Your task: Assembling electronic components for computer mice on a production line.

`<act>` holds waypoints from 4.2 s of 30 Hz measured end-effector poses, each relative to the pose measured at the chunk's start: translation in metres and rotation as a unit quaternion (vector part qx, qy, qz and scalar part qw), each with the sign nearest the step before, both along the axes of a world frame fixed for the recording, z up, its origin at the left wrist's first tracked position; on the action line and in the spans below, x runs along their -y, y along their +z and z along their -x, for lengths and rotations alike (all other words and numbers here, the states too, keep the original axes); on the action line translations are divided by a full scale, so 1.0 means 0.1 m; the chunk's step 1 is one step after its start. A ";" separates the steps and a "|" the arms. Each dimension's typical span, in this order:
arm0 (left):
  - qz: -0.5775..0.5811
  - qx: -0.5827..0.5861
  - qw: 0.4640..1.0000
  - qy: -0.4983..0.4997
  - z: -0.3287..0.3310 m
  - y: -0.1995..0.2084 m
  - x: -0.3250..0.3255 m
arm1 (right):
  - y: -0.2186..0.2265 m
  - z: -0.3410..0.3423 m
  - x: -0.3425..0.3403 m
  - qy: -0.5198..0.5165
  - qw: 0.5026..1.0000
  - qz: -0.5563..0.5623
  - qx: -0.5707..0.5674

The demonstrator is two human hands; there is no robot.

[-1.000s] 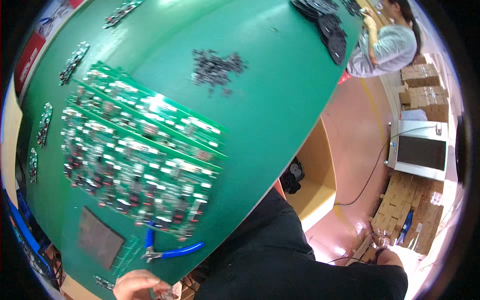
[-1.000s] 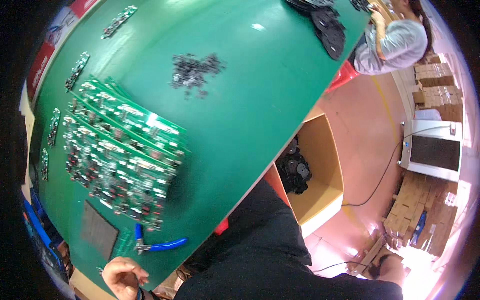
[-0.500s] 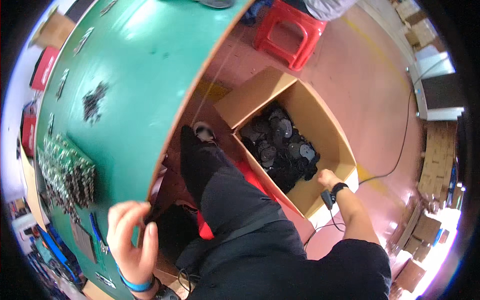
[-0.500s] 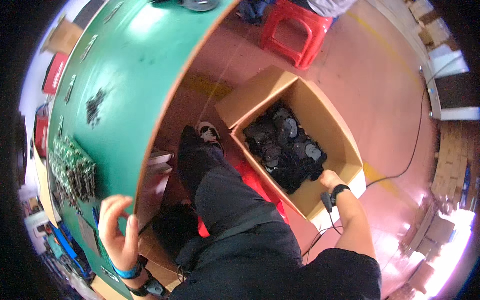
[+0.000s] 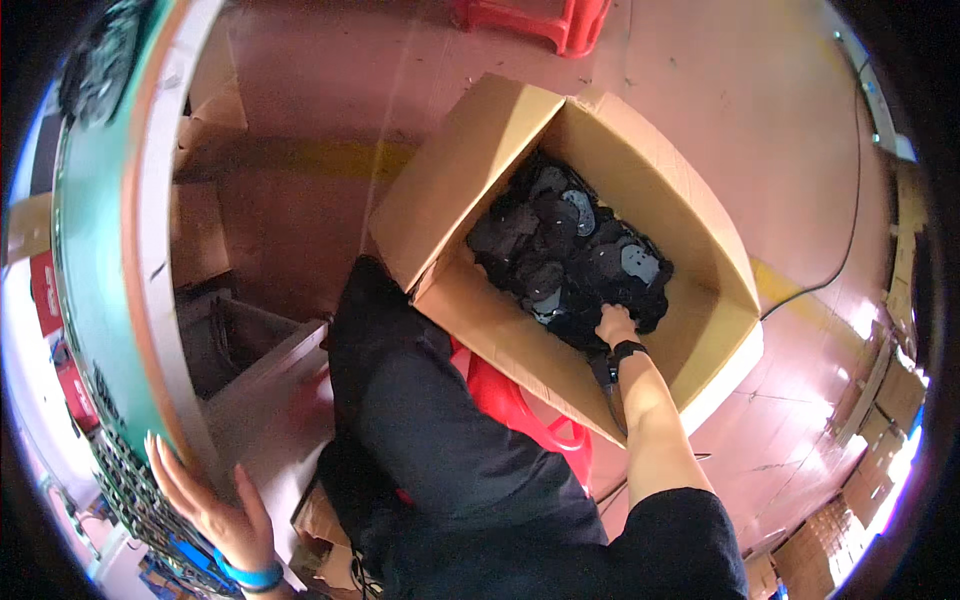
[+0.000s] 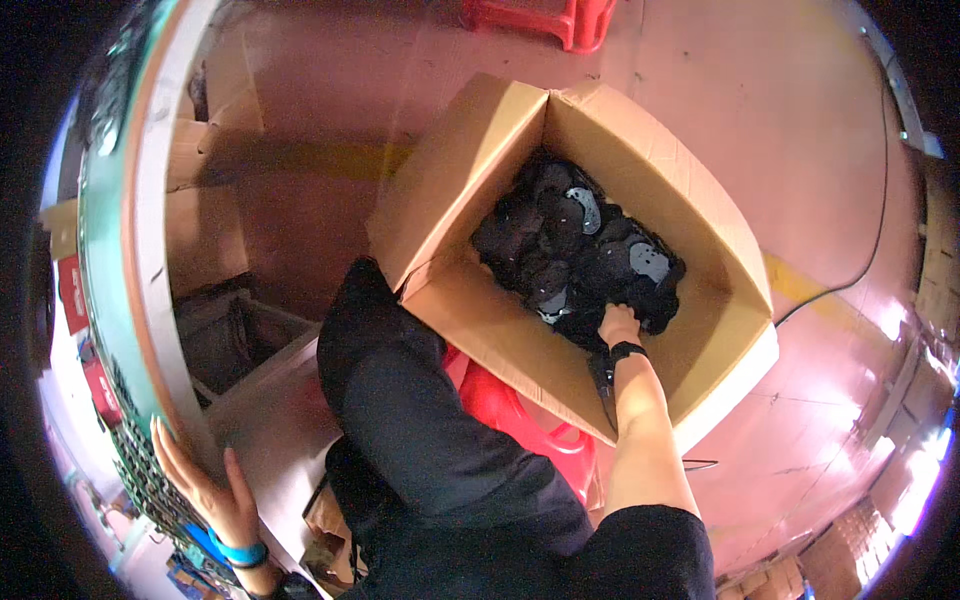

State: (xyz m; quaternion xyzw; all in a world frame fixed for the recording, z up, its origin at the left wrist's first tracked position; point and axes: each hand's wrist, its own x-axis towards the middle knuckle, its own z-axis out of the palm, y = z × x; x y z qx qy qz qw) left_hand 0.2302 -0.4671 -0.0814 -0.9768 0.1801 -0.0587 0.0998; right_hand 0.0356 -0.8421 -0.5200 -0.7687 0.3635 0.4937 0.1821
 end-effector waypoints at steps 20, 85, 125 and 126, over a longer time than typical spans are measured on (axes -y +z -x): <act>-0.059 -0.014 0.993 0.098 0.01 0.01 0.19 | -1.52 -0.97 -0.70 0.532 0.823 -0.038 0.195; -0.131 -0.051 0.990 0.028 -0.07 0.13 0.27 | -1.25 -1.54 0.11 -0.320 0.894 0.074 0.306; -0.024 -0.030 0.999 0.014 -0.13 -0.02 0.28 | 0.68 -1.13 0.32 -0.701 0.502 -0.330 0.385; -0.022 -0.031 0.999 0.015 -0.14 -0.01 0.34 | 0.88 -1.14 0.32 -0.696 0.487 -0.338 0.406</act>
